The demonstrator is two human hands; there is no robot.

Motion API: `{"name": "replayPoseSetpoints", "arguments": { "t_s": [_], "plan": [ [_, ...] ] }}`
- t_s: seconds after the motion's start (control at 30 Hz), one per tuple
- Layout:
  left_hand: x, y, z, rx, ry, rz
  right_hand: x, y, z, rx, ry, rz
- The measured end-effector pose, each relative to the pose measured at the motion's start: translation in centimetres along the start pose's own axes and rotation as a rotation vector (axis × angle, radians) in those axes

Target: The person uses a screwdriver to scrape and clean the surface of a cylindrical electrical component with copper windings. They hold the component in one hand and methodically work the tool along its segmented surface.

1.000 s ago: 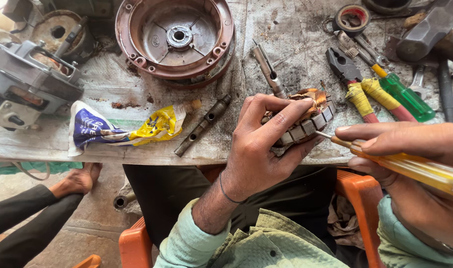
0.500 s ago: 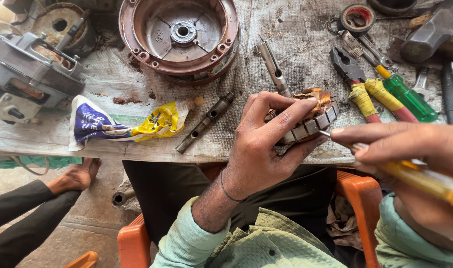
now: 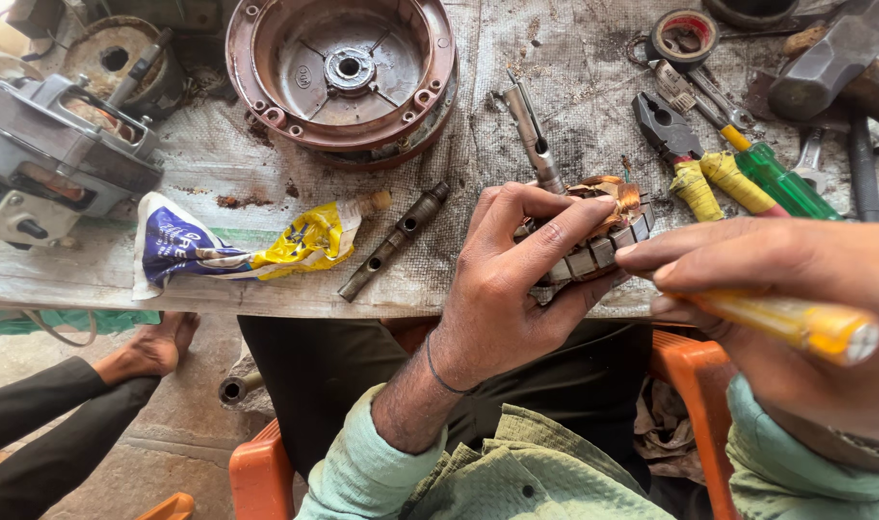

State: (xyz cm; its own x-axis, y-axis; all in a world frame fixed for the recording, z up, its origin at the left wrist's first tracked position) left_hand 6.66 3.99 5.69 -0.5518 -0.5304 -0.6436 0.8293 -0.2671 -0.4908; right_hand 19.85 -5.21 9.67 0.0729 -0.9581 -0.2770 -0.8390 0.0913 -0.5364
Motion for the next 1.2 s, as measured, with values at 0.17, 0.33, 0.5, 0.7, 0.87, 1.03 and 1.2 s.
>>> {"name": "replayPoseSetpoints", "arguments": {
  "t_s": [0.17,0.33,0.5,0.7,0.87,1.03,1.2],
  "plan": [
    [-0.1,0.0,-0.1,-0.011,-0.001,-0.002,-1.6,-0.1,-0.1,-0.093,0.126,0.061],
    [-0.1,0.1,-0.1,-0.002,0.002,-0.014,-3.0,0.2,-2.0,0.026,-0.011,0.003],
    [0.0,0.1,0.0,-0.011,0.011,-0.010,-1.9,1.2,-3.5,0.276,-0.170,0.013],
    [0.1,0.1,-0.1,-0.007,0.012,-0.017,-2.0,2.3,-4.8,0.434,-0.191,0.059],
    [0.0,-0.1,-0.5,0.003,-0.006,-0.008,-3.2,2.7,-6.0,0.465,-0.226,0.161],
    [0.2,-0.2,-0.6,0.013,-0.010,0.000,-3.0,3.4,-6.2,0.524,-0.243,0.155],
    [0.0,-0.1,-0.7,0.004,-0.013,0.003,-2.7,2.7,-5.1,0.435,-0.250,0.155]
  ]
}}
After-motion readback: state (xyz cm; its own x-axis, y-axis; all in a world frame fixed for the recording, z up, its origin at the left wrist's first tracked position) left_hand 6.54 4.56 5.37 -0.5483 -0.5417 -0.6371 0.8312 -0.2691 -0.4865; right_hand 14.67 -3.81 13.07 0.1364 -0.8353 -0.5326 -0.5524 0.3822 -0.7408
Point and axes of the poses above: each hand's wrist, its own x-axis away from the middle knuckle, its own y-axis out of the palm, z = x × y, the point moved 10 cm from there along -x, towards the middle knuckle, and after that the axes turned 13 degrees about -x, right-handed, at the moved point
